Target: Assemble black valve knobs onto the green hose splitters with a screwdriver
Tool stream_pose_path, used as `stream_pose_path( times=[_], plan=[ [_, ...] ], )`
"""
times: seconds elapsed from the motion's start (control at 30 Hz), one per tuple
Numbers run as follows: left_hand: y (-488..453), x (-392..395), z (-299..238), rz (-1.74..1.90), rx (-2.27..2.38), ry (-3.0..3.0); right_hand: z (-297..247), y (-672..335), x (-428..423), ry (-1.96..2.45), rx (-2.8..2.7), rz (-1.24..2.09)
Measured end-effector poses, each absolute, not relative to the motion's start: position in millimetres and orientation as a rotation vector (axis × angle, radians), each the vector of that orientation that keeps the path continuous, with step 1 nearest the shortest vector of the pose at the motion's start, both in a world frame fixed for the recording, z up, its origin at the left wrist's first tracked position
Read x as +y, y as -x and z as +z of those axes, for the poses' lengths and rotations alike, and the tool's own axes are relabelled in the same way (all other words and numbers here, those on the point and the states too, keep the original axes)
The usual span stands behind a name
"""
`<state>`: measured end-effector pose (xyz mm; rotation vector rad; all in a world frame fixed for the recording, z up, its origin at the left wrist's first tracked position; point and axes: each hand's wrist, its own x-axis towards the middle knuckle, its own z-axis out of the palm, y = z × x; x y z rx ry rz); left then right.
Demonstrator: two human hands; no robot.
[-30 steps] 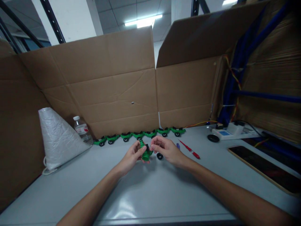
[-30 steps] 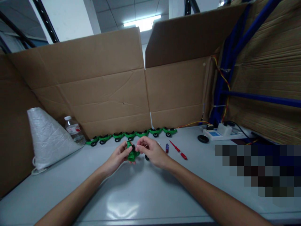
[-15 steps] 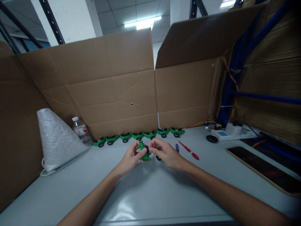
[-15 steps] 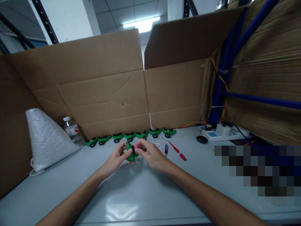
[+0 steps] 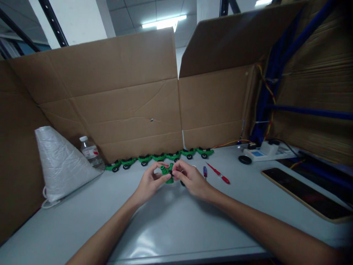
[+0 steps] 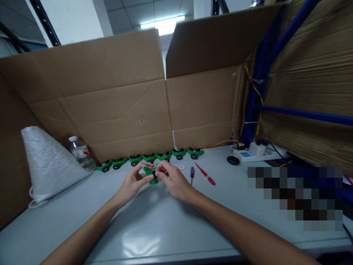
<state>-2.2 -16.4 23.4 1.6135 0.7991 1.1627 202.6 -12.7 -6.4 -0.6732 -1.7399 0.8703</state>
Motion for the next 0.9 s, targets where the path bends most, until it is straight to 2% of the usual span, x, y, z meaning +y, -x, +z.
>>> stream_pose_path(
  times=[0.5, 0.73, 0.9],
  plan=[
    [7, -16, 27, 1.081, 0.949, -1.865, 16, -211, -22, 0.722, -1.896, 0.525],
    [10, -21, 29, 0.756, 0.973, -2.227, 13, -214, -21, 0.665, -2.066, 0.475],
    [10, -23, 26, 0.640, 0.928, -2.266, 6, -217, -18, 0.679, -2.173, 0.519]
  ],
)
